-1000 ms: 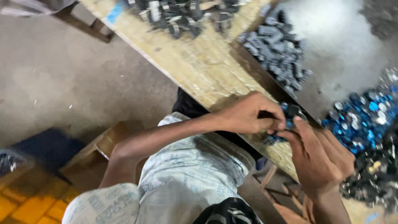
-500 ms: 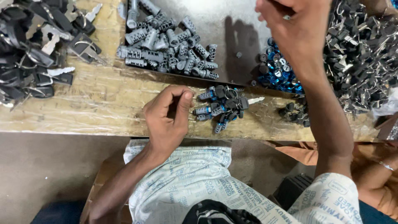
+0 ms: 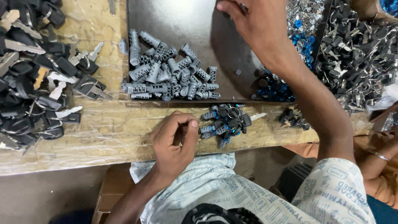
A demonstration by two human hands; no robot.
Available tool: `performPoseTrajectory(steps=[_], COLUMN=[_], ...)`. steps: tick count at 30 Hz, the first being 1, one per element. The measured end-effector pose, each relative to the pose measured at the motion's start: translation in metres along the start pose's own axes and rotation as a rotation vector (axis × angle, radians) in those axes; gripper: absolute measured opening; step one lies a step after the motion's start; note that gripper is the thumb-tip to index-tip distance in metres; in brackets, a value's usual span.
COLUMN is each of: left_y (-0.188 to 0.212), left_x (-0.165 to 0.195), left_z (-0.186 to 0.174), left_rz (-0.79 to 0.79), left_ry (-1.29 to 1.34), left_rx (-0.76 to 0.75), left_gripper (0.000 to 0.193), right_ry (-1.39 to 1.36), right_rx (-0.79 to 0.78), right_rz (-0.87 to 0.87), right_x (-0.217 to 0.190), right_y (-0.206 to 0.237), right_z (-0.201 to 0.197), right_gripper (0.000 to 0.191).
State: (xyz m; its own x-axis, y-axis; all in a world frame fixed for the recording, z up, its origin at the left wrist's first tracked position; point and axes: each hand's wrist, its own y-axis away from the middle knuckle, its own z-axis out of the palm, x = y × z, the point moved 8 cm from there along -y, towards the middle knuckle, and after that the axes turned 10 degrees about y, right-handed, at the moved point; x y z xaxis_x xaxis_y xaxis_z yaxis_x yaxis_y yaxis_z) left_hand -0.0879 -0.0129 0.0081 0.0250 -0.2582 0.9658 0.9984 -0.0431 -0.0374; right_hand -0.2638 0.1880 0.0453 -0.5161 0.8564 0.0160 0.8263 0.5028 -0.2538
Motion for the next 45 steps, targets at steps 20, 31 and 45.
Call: performPoseTrajectory(steps=[20, 31, 45], left_y=[0.002, 0.019, 0.034], left_x=[-0.010, 0.004, 0.017], left_z=[-0.001, 0.040, 0.060], left_rz=[-0.088, -0.327, -0.120], left_ry=[0.034, 0.404, 0.094], left_rx=[-0.011, -0.166, -0.147], left_gripper=[0.004, 0.004, 0.001], right_ry=[-1.154, -2.074, -2.146], right_rx=[-0.134, -0.049, 0.052], right_rz=[0.571, 0.970, 1.069], right_x=[0.026, -0.138, -0.134], right_y=[0.064, 0.180, 0.216], right_z=[-0.028, -0.042, -0.027], right_gripper=[0.010, 0.018, 0.015])
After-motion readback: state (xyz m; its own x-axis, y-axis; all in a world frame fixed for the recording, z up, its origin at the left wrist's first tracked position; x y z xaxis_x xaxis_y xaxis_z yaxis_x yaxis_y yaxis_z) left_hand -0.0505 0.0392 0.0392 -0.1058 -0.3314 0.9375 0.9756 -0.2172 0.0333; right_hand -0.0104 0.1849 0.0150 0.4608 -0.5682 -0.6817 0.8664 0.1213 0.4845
